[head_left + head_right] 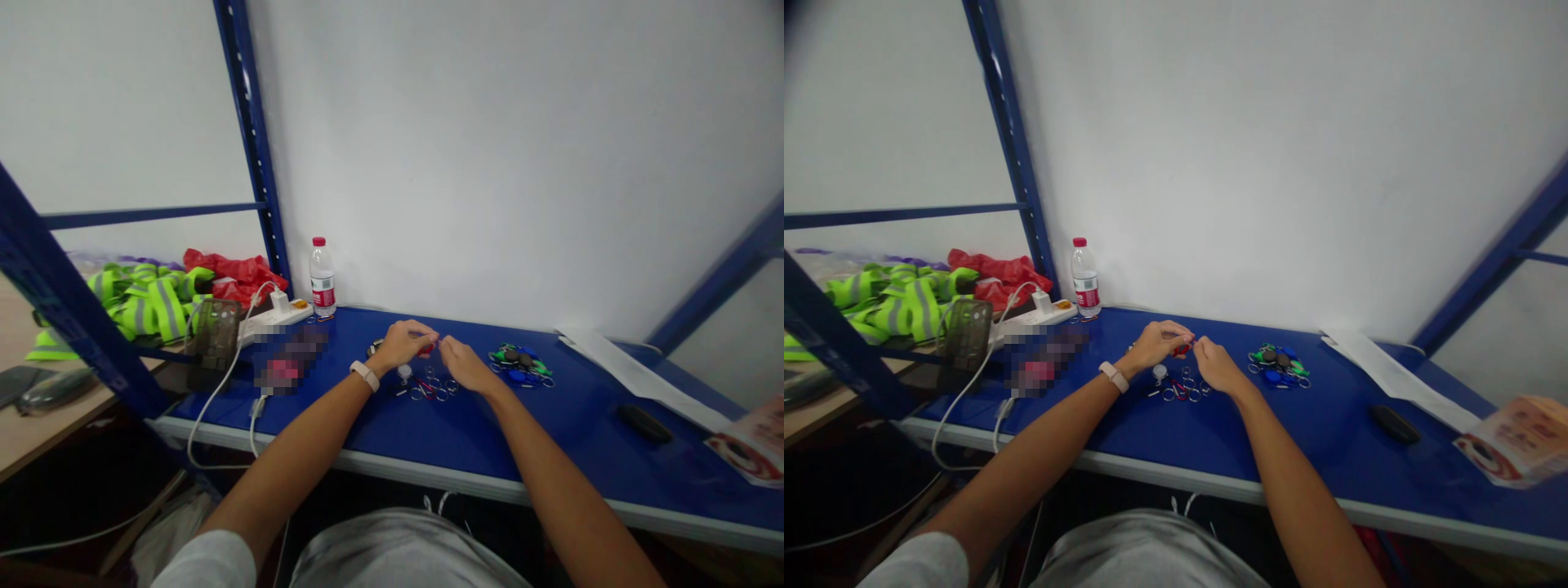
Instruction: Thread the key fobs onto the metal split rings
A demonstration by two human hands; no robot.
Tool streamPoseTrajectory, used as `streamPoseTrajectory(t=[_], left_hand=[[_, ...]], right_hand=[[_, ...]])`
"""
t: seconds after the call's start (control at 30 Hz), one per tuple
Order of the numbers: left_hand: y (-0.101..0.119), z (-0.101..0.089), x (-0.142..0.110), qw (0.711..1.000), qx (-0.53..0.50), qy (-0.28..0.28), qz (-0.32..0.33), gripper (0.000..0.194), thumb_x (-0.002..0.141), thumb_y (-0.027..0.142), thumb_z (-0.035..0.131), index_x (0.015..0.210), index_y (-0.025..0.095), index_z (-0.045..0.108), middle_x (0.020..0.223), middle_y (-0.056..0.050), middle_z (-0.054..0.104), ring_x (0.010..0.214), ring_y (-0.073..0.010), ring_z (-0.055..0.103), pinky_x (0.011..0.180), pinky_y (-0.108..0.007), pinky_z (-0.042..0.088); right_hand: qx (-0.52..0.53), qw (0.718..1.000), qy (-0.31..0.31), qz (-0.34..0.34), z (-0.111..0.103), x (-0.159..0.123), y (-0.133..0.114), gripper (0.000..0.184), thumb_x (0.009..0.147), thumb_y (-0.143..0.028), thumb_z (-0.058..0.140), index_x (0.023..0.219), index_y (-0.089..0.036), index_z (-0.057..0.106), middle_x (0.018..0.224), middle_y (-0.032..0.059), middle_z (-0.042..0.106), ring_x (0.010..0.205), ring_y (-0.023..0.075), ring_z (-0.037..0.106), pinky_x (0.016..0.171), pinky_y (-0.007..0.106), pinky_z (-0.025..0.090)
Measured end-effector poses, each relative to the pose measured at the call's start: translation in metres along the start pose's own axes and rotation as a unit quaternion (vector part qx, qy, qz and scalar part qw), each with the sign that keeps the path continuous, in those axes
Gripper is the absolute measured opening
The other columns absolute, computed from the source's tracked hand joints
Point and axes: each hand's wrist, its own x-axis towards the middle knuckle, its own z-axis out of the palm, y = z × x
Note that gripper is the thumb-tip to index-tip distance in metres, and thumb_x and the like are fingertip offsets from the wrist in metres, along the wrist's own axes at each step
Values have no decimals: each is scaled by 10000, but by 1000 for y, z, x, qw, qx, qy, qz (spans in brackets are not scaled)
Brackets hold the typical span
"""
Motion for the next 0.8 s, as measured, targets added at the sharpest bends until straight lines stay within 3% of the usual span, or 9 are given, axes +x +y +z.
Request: streamPoseTrajectory(t=[0.17, 0.33, 0.6, 0.8], left_hand=[[1, -3, 0, 999, 5, 24, -29, 292, 790, 345, 680, 925, 87, 696, 799, -86, 704, 687, -136, 658, 585, -234, 579], [2, -4, -1, 992, 115, 18, -42, 264, 821, 352, 636, 929, 119, 701, 712, -51, 697, 578, -125, 639, 524, -211, 529], [-6, -4, 0, 983, 181, 10, -20, 229, 825, 341, 612, 913, 146, 696, 771, -41, 705, 615, -119, 632, 547, -194, 501], [-9, -5, 1, 968, 252, 0, 12, 169, 813, 259, 606, 892, 158, 717, 873, -42, 710, 720, -116, 634, 706, -207, 505]], right_hand=[[17, 1000, -8, 8, -2, -1, -1, 291, 956, -378, 286, 767, -208, 428, 688, 9, 544, 650, 154, 516, 611, 257, 320], [-9, 1000, -14, 16, -2, 0, 1, 261, 952, -379, 325, 789, -205, 432, 714, 18, 560, 677, 162, 533, 613, 254, 305], [-50, 998, -29, 9, 2, 1, 8, 260, 952, -366, 349, 800, -195, 473, 742, 43, 603, 670, 158, 543, 594, 247, 282], [-89, 994, -61, 22, 1, 1, 9, 275, 952, -362, 362, 815, -181, 518, 763, 66, 640, 678, 158, 567, 584, 247, 273]])
